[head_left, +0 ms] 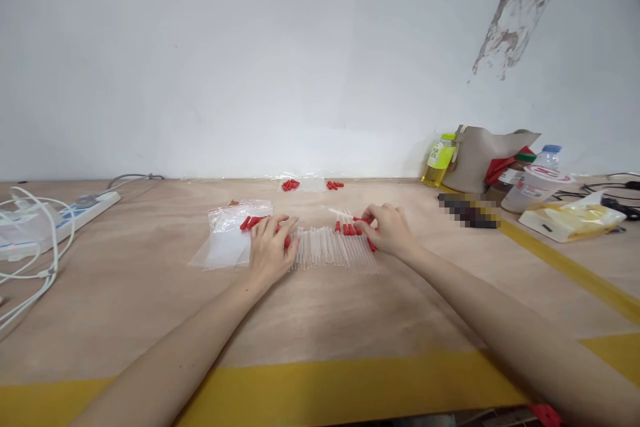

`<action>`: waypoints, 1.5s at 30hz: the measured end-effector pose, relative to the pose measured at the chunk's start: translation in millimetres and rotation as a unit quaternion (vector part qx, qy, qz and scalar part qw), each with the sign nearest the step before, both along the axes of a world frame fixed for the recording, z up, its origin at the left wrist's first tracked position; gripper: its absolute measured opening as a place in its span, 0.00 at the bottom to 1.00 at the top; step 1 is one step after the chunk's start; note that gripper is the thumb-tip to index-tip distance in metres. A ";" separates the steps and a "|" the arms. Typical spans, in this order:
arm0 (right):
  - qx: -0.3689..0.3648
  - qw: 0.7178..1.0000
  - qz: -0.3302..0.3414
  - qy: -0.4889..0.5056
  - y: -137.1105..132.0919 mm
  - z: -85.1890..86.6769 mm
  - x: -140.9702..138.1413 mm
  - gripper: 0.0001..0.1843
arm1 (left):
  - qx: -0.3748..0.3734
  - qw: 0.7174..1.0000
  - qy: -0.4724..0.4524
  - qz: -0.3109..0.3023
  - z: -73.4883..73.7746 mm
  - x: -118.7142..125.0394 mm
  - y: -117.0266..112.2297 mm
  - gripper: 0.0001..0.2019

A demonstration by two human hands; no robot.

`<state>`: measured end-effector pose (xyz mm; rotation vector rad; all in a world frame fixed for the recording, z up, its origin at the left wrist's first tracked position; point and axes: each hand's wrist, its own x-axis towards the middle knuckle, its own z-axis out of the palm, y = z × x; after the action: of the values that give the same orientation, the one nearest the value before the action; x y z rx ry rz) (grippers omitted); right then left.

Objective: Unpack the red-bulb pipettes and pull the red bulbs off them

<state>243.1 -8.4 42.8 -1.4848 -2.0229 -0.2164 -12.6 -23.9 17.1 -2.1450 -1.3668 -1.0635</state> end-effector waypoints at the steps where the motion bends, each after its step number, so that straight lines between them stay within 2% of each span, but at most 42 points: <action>1: 0.034 0.999 0.037 -0.003 -8.0 -5.9 2.8 0.09 | 0.002 1.000 0.008 -0.015 0.5 3.5 -2.4 0.17; 5: 0.141 0.981 0.135 -0.017 -30.6 -34.5 3.8 0.09 | 0.011 0.994 0.070 -0.085 -1.2 22.2 -12.6 0.16; 9: 0.164 0.973 0.162 0.003 -36.5 -50.1 -5.9 0.07 | 0.027 0.984 0.105 -0.141 -9.0 38.1 -17.2 0.10; 14: 0.174 0.964 0.200 -0.025 -37.6 -50.9 -10.6 0.08 | 0.037 0.978 0.139 -0.148 -14.9 42.3 -19.8 0.08; 22: 0.166 0.961 0.207 -0.077 -43.2 -44.6 -6.8 0.10 | 0.017 0.978 0.151 -0.143 -7.7 38.1 -27.0 0.09; 29: 0.157 0.960 0.217 -0.083 -43.4 -44.8 -2.9 0.10 | 0.008 0.977 0.155 -0.143 -10.0 37.2 -25.9 0.11; 32: 0.156 0.970 0.182 -0.037 -38.5 -43.9 10.8 0.10 | 0.013 0.985 0.127 -0.119 -6.0 20.8 -18.0 0.10; 35: 0.137 0.980 0.101 0.101 -27.4 -41.5 28.0 0.09 | 0.002 0.998 0.031 -0.059 0.7 1.3 -4.6 0.11; 37: 0.107 0.970 0.091 0.198 -18.4 -40.1 36.0 0.12 | -0.027 0.999 -0.011 -0.038 2.4 -5.4 3.0 0.12; 39: 0.083 0.959 0.093 0.255 -9.8 -39.7 40.6 0.14 | -0.060 0.997 -0.003 -0.040 -0.1 -5.9 7.8 0.14; 45: 0.028 0.961 0.047 0.270 7.9 -43.1 52.7 0.15 | -0.080 0.995 0.027 -0.058 -13.9 6.2 15.4 0.18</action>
<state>295.8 -0.5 -0.3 -1.2397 -1.6211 0.1584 -6.4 -8.4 3.2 -2.3755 -1.3589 -0.9585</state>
